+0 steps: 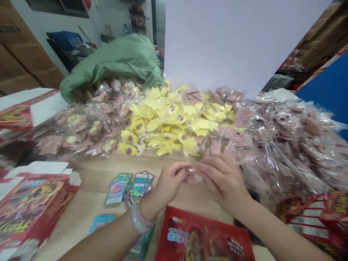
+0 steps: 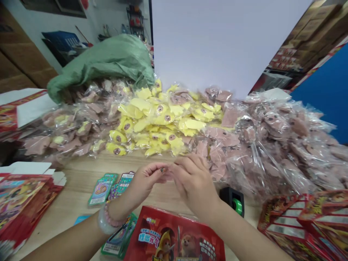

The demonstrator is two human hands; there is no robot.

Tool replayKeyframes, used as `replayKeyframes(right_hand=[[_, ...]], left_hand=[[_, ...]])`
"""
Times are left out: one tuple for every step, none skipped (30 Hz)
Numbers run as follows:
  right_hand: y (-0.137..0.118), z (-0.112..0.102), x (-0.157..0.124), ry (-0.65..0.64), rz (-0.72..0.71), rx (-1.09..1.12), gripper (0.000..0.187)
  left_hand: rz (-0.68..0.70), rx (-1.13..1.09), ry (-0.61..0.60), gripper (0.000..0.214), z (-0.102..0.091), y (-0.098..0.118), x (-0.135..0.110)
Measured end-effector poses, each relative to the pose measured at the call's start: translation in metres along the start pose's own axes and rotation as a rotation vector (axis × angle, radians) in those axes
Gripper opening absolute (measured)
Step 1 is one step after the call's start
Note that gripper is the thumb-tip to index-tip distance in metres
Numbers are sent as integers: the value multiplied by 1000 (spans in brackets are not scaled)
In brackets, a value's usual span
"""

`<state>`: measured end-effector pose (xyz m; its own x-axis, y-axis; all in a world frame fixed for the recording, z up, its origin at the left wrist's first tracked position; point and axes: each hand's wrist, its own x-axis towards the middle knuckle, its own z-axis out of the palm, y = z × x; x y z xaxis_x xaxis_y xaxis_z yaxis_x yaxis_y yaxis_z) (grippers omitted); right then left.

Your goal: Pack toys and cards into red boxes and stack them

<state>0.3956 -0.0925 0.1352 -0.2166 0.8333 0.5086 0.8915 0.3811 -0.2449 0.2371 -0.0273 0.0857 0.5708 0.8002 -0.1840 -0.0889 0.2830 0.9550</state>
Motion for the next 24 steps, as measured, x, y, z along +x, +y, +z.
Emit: replayKeyframes(right_hand=[[-4, 6, 7, -49, -42, -7, 19], [-6, 11, 13, -76, -57, -20, 18], [-6, 15, 17, -90, -68, -32, 18], [-5, 18, 20, -99, -80, -41, 18], [-5, 20, 22, -111, -98, -52, 19], [-4, 21, 23, -126, -122, -72, 21], [-3, 22, 23, -144, -153, -104, 24], [-2, 22, 24, -165, -190, -144, 27], [-1, 22, 24, -191, -220, -188, 29], [0, 22, 24, -209, -232, -226, 29], [2, 22, 24, -202, -218, -243, 29], [4, 21, 23, -168, -168, -231, 27], [7, 19, 22, -121, -102, -193, 25], [8, 17, 21, -78, -47, -140, 23], [9, 15, 19, -53, -20, -88, 22], [9, 12, 18, -50, -25, -53, 21], [8, 10, 16, -74, -52, -45, 21], [6, 8, 16, -107, -89, -59, 20], [3, 7, 16, -139, -123, -85, 19], [0, 7, 17, -163, -138, -112, 18], [-2, 7, 18, -186, -144, -133, 18], [-5, 8, 20, -211, -150, -148, 19], [-6, 9, 23, -240, -161, -166, 21], [-7, 10, 25, -268, -180, -193, 22]], left_hand=[[39, 20, -33, 20, 1, 0, 0], [76, 35, -70, 20, 2, 0, 1], [108, 45, -106, 20, 2, 0, 1], [130, 54, -132, 20, 2, 0, 2], [142, 59, -148, 20, 1, 0, 2], [148, 61, -155, 19, 0, 0, 3], [149, 68, -157, 19, 0, -1, 3], [144, 80, -155, 19, -1, -1, 3], [137, 91, -150, 19, -1, -1, 3], [123, 90, -148, 18, -2, 0, 2], [102, 76, -143, 17, -2, 2, 2], [70, 54, -130, 16, -3, 3, 1], [27, 28, -114, 16, -3, 5, 0], [-18, 5, -101, 16, -3, 8, -1], [-53, -10, -98, 16, -4, 10, -2], [-68, -13, -112, 16, -4, 11, -2], [-57, -9, -141, 16, -3, 12, -2], [-29, 0, -180, 17, -3, 12, -1], [9, 20, -215, 18, -3, 11, 0], [46, 47, -238, 18, -2, 9, 1], [71, 78, -244, 18, -2, 8, 2], [84, 107, -238, 17, -2, 6, 4], [88, 130, -224, 15, -1, 5, 5], [89, 145, -209, 14, -1, 4, 6]])
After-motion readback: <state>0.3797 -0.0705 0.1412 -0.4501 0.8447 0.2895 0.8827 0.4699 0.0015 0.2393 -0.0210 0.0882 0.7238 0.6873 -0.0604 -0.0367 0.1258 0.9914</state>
